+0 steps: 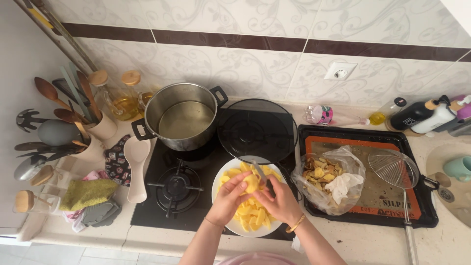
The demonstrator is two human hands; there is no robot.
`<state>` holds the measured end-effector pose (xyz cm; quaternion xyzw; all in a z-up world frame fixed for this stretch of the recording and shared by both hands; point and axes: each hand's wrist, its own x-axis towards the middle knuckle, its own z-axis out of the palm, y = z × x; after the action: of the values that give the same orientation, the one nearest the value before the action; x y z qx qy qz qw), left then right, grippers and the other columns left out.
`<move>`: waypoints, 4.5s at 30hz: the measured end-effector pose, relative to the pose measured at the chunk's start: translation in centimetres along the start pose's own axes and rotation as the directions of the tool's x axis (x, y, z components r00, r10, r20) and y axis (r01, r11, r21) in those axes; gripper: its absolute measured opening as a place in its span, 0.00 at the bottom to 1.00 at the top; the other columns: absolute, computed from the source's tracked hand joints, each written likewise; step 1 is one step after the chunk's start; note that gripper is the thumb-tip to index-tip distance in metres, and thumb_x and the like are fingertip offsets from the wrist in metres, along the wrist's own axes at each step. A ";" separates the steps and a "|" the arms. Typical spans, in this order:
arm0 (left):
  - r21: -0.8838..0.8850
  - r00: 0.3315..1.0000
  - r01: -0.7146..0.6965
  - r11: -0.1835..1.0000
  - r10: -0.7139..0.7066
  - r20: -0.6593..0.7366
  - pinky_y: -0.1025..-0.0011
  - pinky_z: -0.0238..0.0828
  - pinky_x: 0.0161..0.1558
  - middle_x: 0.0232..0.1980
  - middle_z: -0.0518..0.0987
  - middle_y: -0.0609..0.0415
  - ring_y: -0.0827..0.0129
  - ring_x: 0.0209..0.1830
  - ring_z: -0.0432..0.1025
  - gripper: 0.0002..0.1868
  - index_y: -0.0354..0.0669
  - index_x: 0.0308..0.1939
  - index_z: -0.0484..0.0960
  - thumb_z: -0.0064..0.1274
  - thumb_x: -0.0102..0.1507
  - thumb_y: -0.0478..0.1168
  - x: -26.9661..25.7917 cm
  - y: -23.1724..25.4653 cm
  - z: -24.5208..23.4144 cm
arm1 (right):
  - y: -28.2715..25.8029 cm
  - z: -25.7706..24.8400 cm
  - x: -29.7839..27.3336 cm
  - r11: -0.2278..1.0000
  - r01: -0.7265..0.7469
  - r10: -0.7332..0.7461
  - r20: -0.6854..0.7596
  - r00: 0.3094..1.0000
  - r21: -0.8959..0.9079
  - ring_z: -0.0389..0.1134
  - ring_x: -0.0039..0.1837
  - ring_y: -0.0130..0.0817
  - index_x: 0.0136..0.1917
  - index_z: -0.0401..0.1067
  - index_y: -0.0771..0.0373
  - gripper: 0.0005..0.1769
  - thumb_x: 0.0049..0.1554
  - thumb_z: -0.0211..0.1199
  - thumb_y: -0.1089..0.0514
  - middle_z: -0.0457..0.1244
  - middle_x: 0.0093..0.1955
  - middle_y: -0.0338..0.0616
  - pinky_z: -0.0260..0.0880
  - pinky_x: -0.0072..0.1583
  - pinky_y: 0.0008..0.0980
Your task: The person trims and cuts peeled potato pieces with a small knife over a plate, dropping cut pieces onto the plate. They then carry the plate to the stove and transfer the potato pieces by hand into a pot of water, leaving a few pieces on the plate.
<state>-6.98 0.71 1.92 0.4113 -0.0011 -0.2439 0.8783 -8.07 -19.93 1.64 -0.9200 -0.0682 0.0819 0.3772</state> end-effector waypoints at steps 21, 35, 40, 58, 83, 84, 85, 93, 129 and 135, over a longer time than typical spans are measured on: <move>-0.036 0.995 0.079 0.996 -0.077 0.059 0.69 0.74 0.60 0.56 0.80 0.55 0.71 0.56 0.74 0.23 0.40 0.67 0.76 0.53 0.68 0.41 1.6 -6.6 6.2 | 2.5 -4.3 -6.7 0.981 0.194 -0.181 -0.361 0.915 0.000 0.67 0.31 0.53 0.37 0.68 0.64 0.22 0.61 0.62 0.44 0.61 0.24 0.49 0.63 0.34 0.44; -0.005 0.993 0.114 0.994 -0.114 0.016 0.71 0.71 0.63 0.63 0.74 0.61 0.75 0.60 0.72 0.26 0.46 0.69 0.71 0.54 0.66 0.39 5.3 -10.5 14.8 | 20.8 -9.2 -5.1 0.733 -0.348 0.527 -0.164 0.834 0.585 0.57 0.29 0.26 0.29 0.65 0.67 0.39 0.66 0.47 0.32 0.56 0.25 0.37 0.57 0.37 0.28; -0.089 0.991 0.129 0.988 -0.132 -0.026 0.71 0.72 0.62 0.60 0.76 0.57 0.73 0.58 0.72 0.26 0.45 0.70 0.73 0.53 0.66 0.38 5.6 -12.0 15.5 | 19.1 -10.4 -6.9 0.821 -0.163 0.293 -0.159 0.943 0.547 0.55 0.31 0.21 0.37 0.66 0.65 0.35 0.67 0.48 0.32 0.55 0.27 0.29 0.55 0.36 0.26; -0.005 0.998 -0.043 0.999 0.043 -0.038 0.70 0.73 0.59 0.57 0.81 0.50 0.69 0.56 0.75 0.27 0.38 0.66 0.74 0.60 0.63 0.32 4.5 -13.8 15.5 | 10.2 -13.2 -8.5 0.984 0.178 -0.173 -0.316 0.933 -0.013 0.64 0.26 0.46 0.38 0.68 0.67 0.24 0.61 0.58 0.43 0.57 0.21 0.49 0.61 0.33 0.41; -0.390 0.983 0.094 0.916 -0.148 -0.110 0.73 0.73 0.62 0.57 0.79 0.51 0.66 0.58 0.75 0.23 0.37 0.66 0.70 0.44 0.72 0.46 6.6 -15.0 14.7 | 20.4 -13.4 -4.1 0.894 -0.353 0.267 -0.304 0.914 -0.277 0.56 0.26 0.23 0.45 0.69 0.62 0.34 0.59 0.53 0.26 0.55 0.24 0.33 0.58 0.28 0.25; -0.394 0.981 0.099 0.914 -0.156 -0.115 0.73 0.74 0.61 0.56 0.80 0.51 0.66 0.57 0.76 0.22 0.34 0.64 0.71 0.44 0.74 0.48 6.7 -15.4 14.2 | 20.8 -12.7 -3.9 0.958 -0.273 0.252 -0.192 0.948 -0.089 0.58 0.25 0.25 0.49 0.67 0.63 0.32 0.59 0.56 0.30 0.57 0.25 0.32 0.62 0.27 0.26; -0.396 0.981 0.095 0.913 -0.154 -0.119 0.73 0.74 0.61 0.56 0.80 0.51 0.66 0.57 0.76 0.22 0.34 0.64 0.71 0.44 0.74 0.48 6.4 -14.9 14.5 | 19.3 -12.6 -4.4 0.959 -0.270 0.250 -0.188 0.950 -0.091 0.58 0.25 0.25 0.49 0.67 0.63 0.32 0.59 0.56 0.30 0.57 0.25 0.32 0.62 0.27 0.26; -0.298 0.979 0.093 0.950 -0.142 -0.146 0.68 0.71 0.57 0.49 0.80 0.55 0.71 0.48 0.72 0.23 0.39 0.57 0.77 0.42 0.73 0.55 4.0 -12.7 13.6 | 7.8 -11.3 -5.2 0.927 0.319 -0.370 -0.348 0.861 -0.196 0.67 0.27 0.39 0.47 0.66 0.67 0.37 0.43 0.77 0.35 0.62 0.27 0.44 0.65 0.30 0.35; 0.072 0.948 -0.084 0.994 0.102 -0.302 0.75 0.74 0.49 0.48 0.83 0.57 0.74 0.47 0.76 0.22 0.39 0.55 0.78 0.63 0.59 0.39 -0.8 2.2 -3.7 | -2.7 4.9 -0.6 0.912 -0.218 0.293 -0.179 0.939 0.347 0.76 0.34 0.28 0.43 0.74 0.58 0.30 0.52 0.60 0.28 0.71 0.31 0.36 0.76 0.38 0.31; 0.328 0.994 0.036 0.944 0.000 -0.111 0.76 0.76 0.46 0.46 0.83 0.52 0.72 0.44 0.78 0.25 0.36 0.60 0.77 0.63 0.60 0.35 1.0 2.0 -3.2 | -4.3 4.3 3.0 0.875 -0.194 0.294 -0.168 0.941 0.445 0.73 0.46 0.27 0.53 0.75 0.61 0.34 0.53 0.62 0.28 0.72 0.39 0.34 0.71 0.52 0.30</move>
<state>-4.61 3.66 1.00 0.5652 0.0101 -0.2253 0.7936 -6.27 -13.38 1.31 -0.8209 0.1125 0.0346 0.5588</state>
